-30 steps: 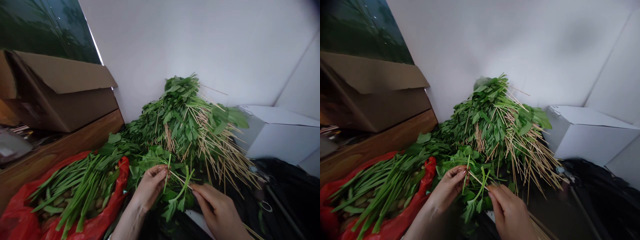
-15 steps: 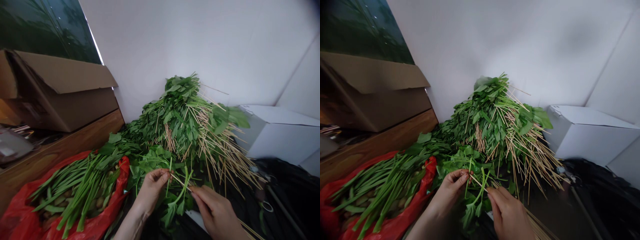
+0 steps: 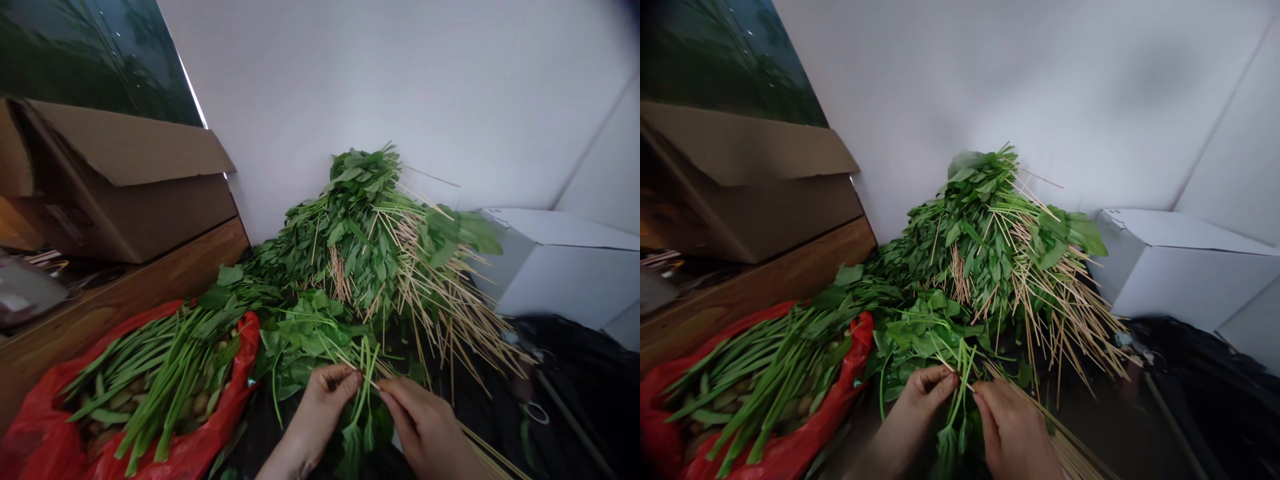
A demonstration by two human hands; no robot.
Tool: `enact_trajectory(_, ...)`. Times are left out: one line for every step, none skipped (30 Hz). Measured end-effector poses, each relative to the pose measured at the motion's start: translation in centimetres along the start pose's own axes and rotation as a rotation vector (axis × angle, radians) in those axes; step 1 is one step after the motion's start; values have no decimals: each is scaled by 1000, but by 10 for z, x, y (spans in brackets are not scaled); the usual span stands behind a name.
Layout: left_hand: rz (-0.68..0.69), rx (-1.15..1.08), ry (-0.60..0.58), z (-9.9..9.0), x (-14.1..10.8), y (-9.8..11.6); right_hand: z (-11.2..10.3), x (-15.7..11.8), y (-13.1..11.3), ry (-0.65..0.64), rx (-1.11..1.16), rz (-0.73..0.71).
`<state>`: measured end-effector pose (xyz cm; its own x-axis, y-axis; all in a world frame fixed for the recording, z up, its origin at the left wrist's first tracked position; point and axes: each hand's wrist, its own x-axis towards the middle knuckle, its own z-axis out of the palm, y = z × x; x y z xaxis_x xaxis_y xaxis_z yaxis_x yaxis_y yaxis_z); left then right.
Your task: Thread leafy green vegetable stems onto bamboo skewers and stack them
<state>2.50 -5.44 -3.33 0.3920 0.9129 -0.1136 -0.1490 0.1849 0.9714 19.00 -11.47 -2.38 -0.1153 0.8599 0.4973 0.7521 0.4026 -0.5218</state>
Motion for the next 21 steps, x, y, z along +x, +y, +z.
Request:
enact_trajectory(17,58,-42,-3,1,1,-1,-1,3,7,15,3)
enact_trajectory(44,122,-88,-7,5,4,-3,-3,7,10,30,10)
enact_trajectory(81,195,-122,-13,10,8,-5,-6,12,13,40,20)
enact_trajectory(129,282,-130,-20,17,13,-9,-9,18,17,44,33)
enact_trajectory(187,381,-99,-28,25,18,-13,-12,23,20,39,45)
enact_trajectory(264,499,-29,-35,35,24,-17,-15,28,28,29,54)
enact_trajectory(347,637,39,-42,45,29,-20,-18,33,33,20,60)
enact_trajectory(429,791,90,-48,56,33,-22,-20,36,40,13,61)
enact_trajectory(496,947,122,-52,65,35,-24,-22,38,44,10,60)
enact_trajectory(540,1097,131,-55,74,36,-24,-23,38,46,12,60)
enact_trajectory(563,1230,124,-56,81,36,-24,-24,38,50,16,59)
enact_trajectory(566,1339,105,-57,88,35,-23,-24,37,53,21,57)
enact_trajectory(558,1419,81,-57,92,33,-21,-25,36,56,24,54)
enact_trajectory(548,1465,64,-57,96,32,-20,-24,35,60,26,51)
enact_trajectory(547,1475,64,-57,98,32,-19,-24,34,61,25,48)
enact_trajectory(562,1449,80,-58,99,34,-19,-24,34,59,23,47)
enact_trajectory(595,1388,107,-58,99,38,-19,-24,34,57,21,45)
enact_trajectory(643,1298,138,-59,97,44,-19,-24,34,55,19,45)
enact_trajectory(696,1191,168,-59,93,52,-19,-23,35,50,17,46)
enact_trajectory(739,1079,190,-59,89,61,-20,-23,35,47,16,46)
enact_trajectory(763,973,198,-58,83,70,-20,-22,35,44,15,47)
